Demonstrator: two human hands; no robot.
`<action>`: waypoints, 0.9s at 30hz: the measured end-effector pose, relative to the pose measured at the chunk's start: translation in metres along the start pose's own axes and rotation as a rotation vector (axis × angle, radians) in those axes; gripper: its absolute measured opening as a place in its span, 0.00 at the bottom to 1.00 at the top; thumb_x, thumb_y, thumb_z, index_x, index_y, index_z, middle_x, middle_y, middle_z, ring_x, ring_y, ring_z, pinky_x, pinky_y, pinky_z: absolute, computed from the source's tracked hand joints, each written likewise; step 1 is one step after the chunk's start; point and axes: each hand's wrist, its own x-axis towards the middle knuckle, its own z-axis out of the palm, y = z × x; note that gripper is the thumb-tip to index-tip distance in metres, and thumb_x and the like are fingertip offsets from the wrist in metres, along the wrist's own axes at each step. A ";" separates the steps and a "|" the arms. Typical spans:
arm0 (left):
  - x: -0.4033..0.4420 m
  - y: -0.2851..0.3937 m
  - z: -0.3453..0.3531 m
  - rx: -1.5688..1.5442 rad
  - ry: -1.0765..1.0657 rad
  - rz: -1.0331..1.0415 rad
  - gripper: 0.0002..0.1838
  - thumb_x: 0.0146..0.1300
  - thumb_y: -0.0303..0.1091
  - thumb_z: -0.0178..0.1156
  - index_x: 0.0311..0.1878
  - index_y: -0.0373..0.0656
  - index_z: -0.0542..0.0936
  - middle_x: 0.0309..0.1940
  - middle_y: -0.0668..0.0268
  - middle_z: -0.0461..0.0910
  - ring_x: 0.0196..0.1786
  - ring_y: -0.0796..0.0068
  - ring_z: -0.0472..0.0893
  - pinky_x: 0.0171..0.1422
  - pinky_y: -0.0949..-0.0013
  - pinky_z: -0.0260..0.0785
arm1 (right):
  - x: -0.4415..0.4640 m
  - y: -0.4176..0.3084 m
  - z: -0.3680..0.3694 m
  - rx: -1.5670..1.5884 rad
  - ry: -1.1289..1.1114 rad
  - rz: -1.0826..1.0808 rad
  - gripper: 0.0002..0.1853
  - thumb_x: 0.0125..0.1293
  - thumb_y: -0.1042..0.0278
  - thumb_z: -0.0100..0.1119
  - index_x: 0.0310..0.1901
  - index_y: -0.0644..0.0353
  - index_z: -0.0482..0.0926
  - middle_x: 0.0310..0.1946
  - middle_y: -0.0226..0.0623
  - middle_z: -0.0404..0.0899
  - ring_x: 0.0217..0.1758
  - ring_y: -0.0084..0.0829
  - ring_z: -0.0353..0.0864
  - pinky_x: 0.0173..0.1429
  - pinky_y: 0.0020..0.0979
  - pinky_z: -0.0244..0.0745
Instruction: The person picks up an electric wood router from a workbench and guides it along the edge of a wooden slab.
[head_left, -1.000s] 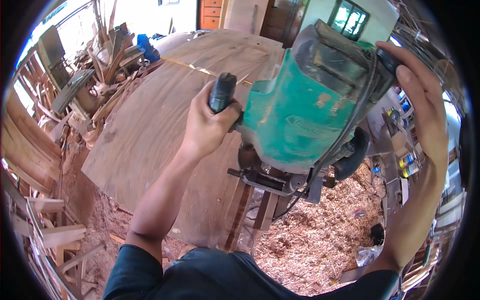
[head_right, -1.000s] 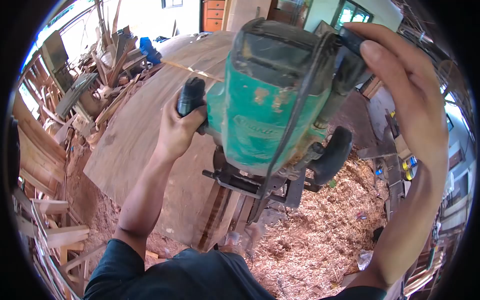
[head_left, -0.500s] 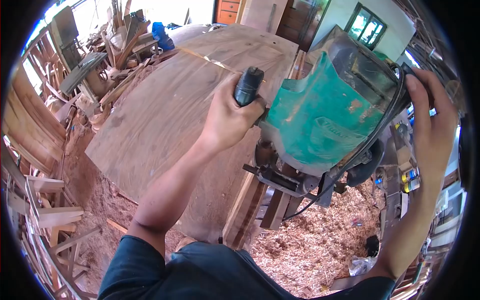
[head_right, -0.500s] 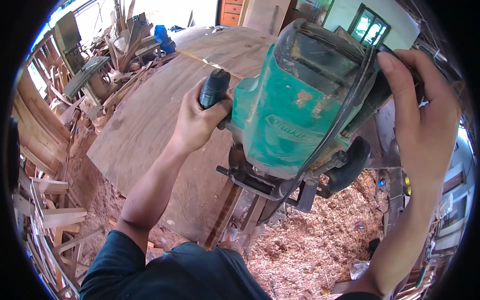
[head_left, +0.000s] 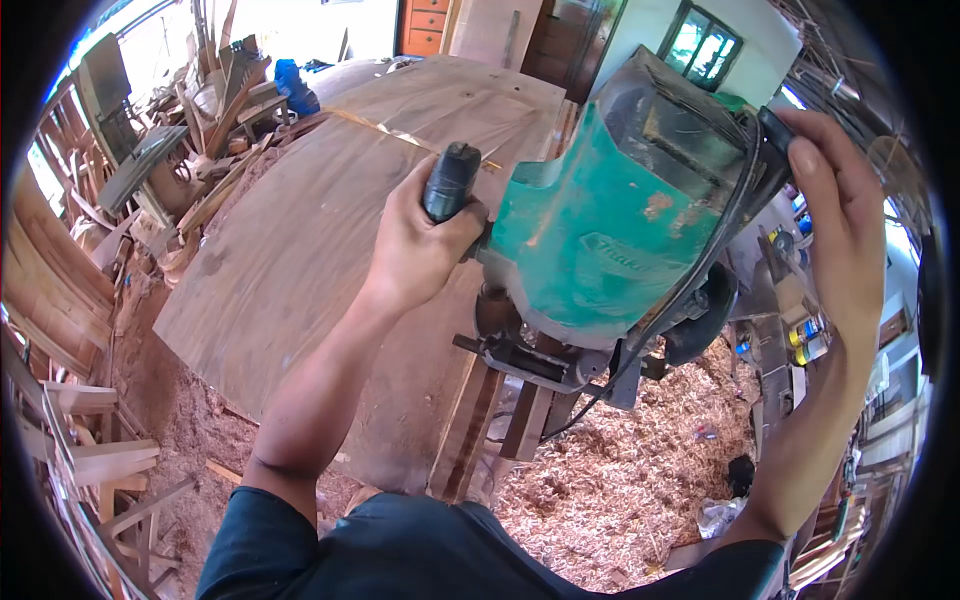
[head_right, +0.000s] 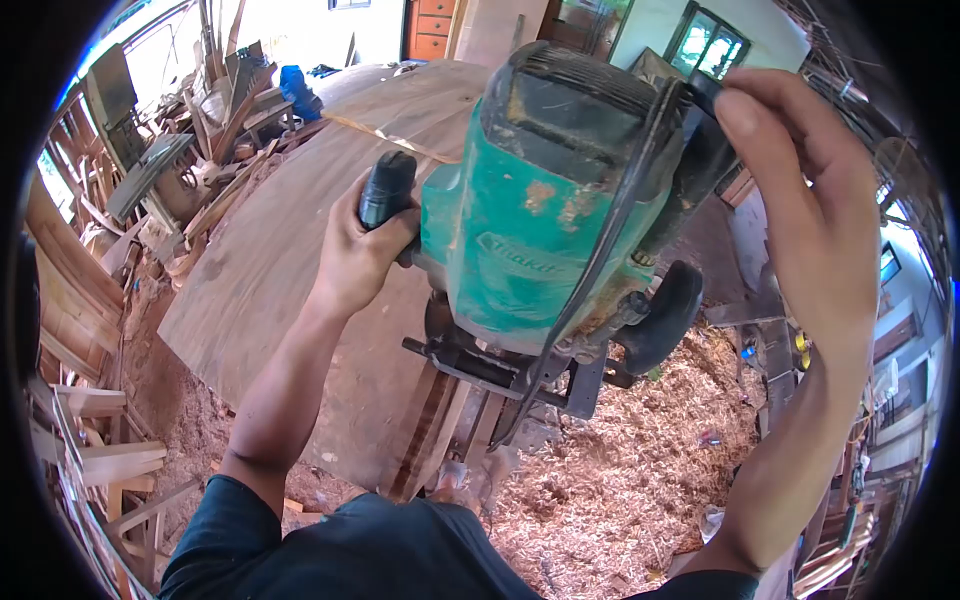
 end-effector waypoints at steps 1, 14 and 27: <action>0.000 -0.001 0.000 0.007 -0.002 0.000 0.11 0.57 0.27 0.60 0.43 0.37 0.74 0.26 0.69 0.75 0.25 0.82 0.73 0.28 0.73 0.65 | 0.000 0.003 0.002 0.077 0.024 -0.036 0.15 0.72 0.59 0.59 0.43 0.65 0.81 0.27 0.26 0.77 0.30 0.15 0.70 0.37 0.21 0.65; 0.001 -0.006 -0.003 -0.006 -0.011 0.017 0.10 0.58 0.25 0.59 0.42 0.35 0.73 0.27 0.67 0.76 0.24 0.81 0.73 0.26 0.74 0.66 | -0.001 0.009 -0.003 0.107 -0.033 0.113 0.15 0.73 0.58 0.56 0.47 0.63 0.80 0.30 0.23 0.72 0.33 0.16 0.65 0.39 0.20 0.60; 0.008 -0.021 -0.009 0.086 -0.010 0.131 0.09 0.59 0.27 0.63 0.40 0.37 0.74 0.26 0.68 0.75 0.24 0.81 0.74 0.27 0.73 0.66 | -0.001 0.011 0.001 0.004 -0.014 0.160 0.19 0.74 0.57 0.57 0.55 0.65 0.79 0.39 0.30 0.79 0.42 0.20 0.71 0.51 0.24 0.67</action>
